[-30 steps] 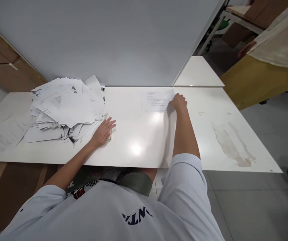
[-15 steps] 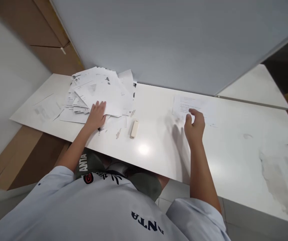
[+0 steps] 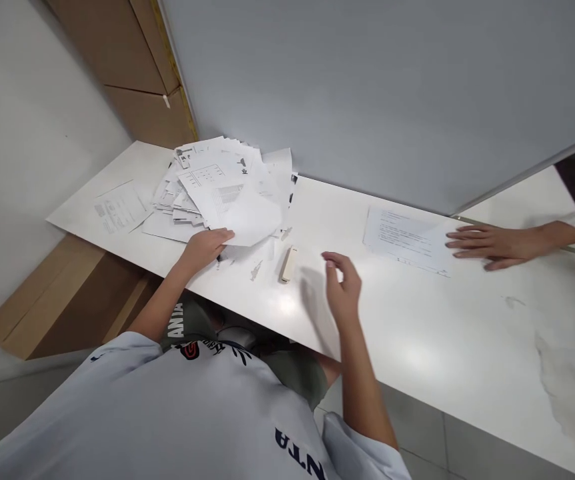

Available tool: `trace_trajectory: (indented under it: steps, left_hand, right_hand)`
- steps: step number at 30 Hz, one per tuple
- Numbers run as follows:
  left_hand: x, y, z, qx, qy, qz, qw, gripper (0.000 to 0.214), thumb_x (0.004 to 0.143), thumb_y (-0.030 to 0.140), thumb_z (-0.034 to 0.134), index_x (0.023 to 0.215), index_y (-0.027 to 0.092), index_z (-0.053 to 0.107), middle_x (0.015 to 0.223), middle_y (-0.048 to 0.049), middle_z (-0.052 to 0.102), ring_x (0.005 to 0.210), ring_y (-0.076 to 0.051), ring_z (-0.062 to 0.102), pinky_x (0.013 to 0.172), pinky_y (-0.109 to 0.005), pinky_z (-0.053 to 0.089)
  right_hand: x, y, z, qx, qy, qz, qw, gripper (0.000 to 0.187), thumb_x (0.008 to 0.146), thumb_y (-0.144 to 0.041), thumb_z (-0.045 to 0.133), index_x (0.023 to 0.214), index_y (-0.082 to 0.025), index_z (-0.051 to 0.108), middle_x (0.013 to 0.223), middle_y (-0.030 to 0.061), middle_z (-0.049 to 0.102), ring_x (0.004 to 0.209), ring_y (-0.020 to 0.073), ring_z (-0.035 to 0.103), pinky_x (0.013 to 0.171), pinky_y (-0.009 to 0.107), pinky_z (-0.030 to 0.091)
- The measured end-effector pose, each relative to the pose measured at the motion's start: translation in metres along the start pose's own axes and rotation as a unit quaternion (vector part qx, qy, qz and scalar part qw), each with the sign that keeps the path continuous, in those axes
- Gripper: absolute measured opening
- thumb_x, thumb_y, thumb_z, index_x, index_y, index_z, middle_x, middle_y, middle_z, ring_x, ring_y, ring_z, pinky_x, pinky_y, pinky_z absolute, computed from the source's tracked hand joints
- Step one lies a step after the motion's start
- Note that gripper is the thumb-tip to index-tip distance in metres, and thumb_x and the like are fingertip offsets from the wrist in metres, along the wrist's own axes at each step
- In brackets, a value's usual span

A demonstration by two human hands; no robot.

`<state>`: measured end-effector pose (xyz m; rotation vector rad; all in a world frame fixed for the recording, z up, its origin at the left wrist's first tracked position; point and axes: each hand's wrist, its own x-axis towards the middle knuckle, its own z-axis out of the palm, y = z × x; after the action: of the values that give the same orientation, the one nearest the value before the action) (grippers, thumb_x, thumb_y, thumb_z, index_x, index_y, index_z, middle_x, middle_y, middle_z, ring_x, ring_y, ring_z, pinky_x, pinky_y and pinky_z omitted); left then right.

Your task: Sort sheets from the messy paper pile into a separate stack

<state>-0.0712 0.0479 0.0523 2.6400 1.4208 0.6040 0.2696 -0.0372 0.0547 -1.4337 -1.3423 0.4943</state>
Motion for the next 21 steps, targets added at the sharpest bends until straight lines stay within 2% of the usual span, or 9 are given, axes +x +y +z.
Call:
trace_trajectory:
  steps: [2,5,8,10,13,16,19,21]
  left_hand:
    - [-0.002,0.001,0.007,-0.007,-0.016,0.001,1.0,0.04,0.086,0.008,0.048,0.12,0.018,0.067,0.122,-0.0074,0.07,0.123,-0.025,0.061,0.098,-0.041,0.051]
    - [-0.006,0.002,0.017,-0.016,0.032,-0.023,0.999,0.041,0.085,0.006,0.046,0.118,0.016,0.068,0.119,-0.0089,0.071,0.118,-0.025,0.063,0.098,-0.041,0.05]
    - [-0.01,0.005,0.023,-0.032,0.097,-0.045,0.994,0.04,0.086,0.008,0.044,0.116,0.016,0.069,0.114,-0.0098,0.073,0.11,-0.025,0.066,0.093,-0.042,0.05]
    - [-0.011,0.008,0.027,-0.038,0.118,-0.047,0.991,0.039,0.085,0.009,0.044,0.113,0.016,0.07,0.113,-0.0095,0.073,0.109,-0.025,0.067,0.092,-0.041,0.05]
    - [-0.012,0.013,0.031,-0.035,0.125,-0.042,0.991,0.038,0.084,0.008,0.046,0.109,0.018,0.072,0.111,-0.0081,0.074,0.11,-0.025,0.066,0.094,-0.041,0.048]
    - [-0.013,0.016,0.035,-0.028,0.12,-0.039,0.992,0.038,0.082,0.008,0.048,0.109,0.02,0.072,0.114,-0.0072,0.073,0.114,-0.025,0.064,0.097,-0.042,0.046]
    - [-0.013,0.017,0.037,-0.027,0.118,-0.041,0.992,0.037,0.081,0.008,0.05,0.108,0.02,0.072,0.115,-0.0078,0.073,0.115,-0.026,0.063,0.098,-0.042,0.046]
    - [-0.013,0.017,0.038,-0.026,0.117,-0.036,0.992,0.036,0.081,0.008,0.049,0.107,0.019,0.072,0.114,-0.0085,0.073,0.113,-0.026,0.064,0.097,-0.043,0.046]
  right_hand:
    - [-0.018,-0.009,0.021,0.043,-0.042,0.017,0.998,0.022,0.092,-0.034,0.05,0.098,-0.022,0.068,0.101,0.0068,0.07,0.097,0.0222,0.064,0.088,0.04,0.05]
    - [-0.044,-0.02,0.05,0.068,-0.08,0.008,0.994,0.023,0.094,-0.034,0.048,0.096,-0.023,0.067,0.097,0.0065,0.07,0.094,0.0218,0.065,0.086,0.039,0.051]
    - [-0.064,-0.023,0.066,0.061,-0.062,-0.031,0.996,0.024,0.096,-0.032,0.045,0.096,-0.023,0.067,0.097,0.007,0.07,0.096,0.022,0.065,0.089,0.04,0.05]
    - [-0.074,-0.021,0.07,0.055,-0.04,-0.054,0.996,0.025,0.096,-0.03,0.043,0.097,-0.023,0.067,0.099,0.0075,0.07,0.098,0.0223,0.064,0.09,0.041,0.05]
    - [-0.083,-0.016,0.064,0.052,-0.024,-0.074,0.996,0.025,0.096,-0.028,0.042,0.099,-0.023,0.066,0.099,0.0074,0.07,0.099,0.0221,0.065,0.088,0.04,0.051]
    - [-0.075,-0.004,0.044,0.026,-0.003,-0.074,0.997,0.025,0.096,-0.029,0.042,0.099,-0.023,0.066,0.098,0.0073,0.069,0.097,0.0221,0.064,0.087,0.04,0.051]
    - [-0.037,0.021,0.015,-0.058,0.042,-0.043,0.997,0.026,0.094,-0.032,0.042,0.101,-0.021,0.065,0.102,0.0097,0.068,0.1,0.0241,0.062,0.091,0.043,0.048]
    - [0.001,0.044,-0.002,-0.151,0.037,0.0,0.988,0.029,0.092,-0.032,0.043,0.108,-0.018,0.063,0.111,0.0135,0.065,0.107,0.0261,0.058,0.096,0.045,0.044]
